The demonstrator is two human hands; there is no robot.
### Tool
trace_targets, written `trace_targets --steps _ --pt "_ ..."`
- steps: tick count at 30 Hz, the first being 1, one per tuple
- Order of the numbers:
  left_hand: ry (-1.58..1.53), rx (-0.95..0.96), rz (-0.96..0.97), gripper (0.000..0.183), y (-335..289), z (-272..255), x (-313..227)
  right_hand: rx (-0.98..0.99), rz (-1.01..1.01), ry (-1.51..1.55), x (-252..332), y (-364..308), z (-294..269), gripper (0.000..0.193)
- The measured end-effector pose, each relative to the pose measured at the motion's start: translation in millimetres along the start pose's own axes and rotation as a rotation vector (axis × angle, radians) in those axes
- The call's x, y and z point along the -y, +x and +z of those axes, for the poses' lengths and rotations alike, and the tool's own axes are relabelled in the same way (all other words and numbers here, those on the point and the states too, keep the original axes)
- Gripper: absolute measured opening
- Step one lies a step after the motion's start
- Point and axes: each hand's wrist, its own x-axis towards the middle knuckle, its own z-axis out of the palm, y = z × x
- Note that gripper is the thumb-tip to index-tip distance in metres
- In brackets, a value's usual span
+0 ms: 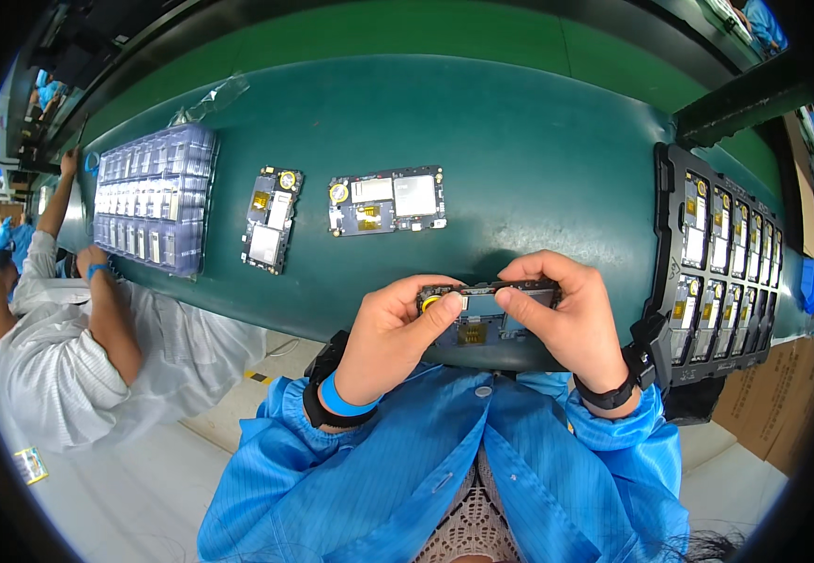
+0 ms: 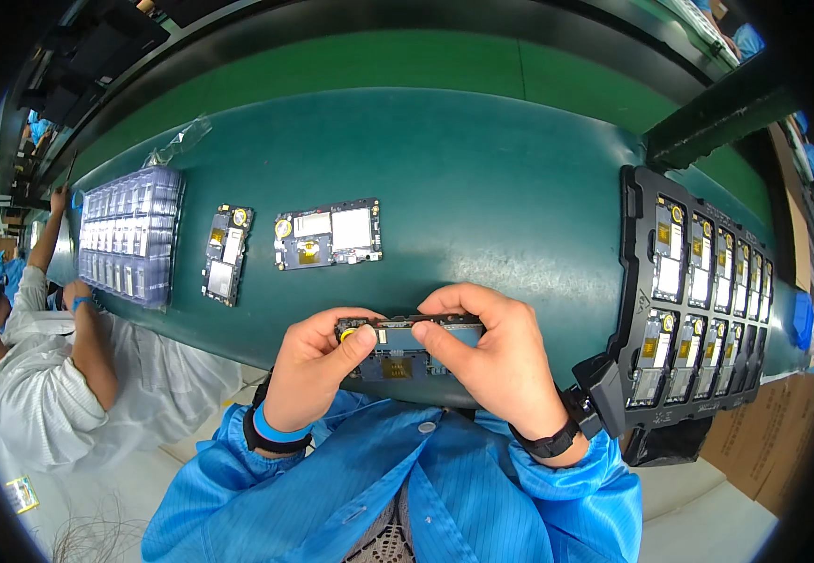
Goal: Assembling components and attaching labels to electronic circuit boards at a factory workstation.
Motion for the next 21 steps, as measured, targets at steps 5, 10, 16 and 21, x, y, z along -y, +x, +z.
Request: trace_targets --steps 5,10,16,21 --pt "0.054 0.0 -0.049 0.02 1.7 -2.4 1.2 -0.022 0.013 0.01 -3.5 1.7 2.0 0.016" --pt "0.05 0.007 -0.034 0.018 0.9 -1.5 2.0 -0.02 0.001 0.027 -4.3 0.6 1.9 0.016" --pt "0.031 0.009 -0.08 0.018 2.5 -1.7 0.5 -0.032 -0.002 0.009 -4.7 3.5 1.9 0.017" --pt "-0.072 0.029 -0.074 0.023 6.6 -2.8 2.9 -0.001 0.068 -0.004 -0.9 6.7 0.2 0.018"
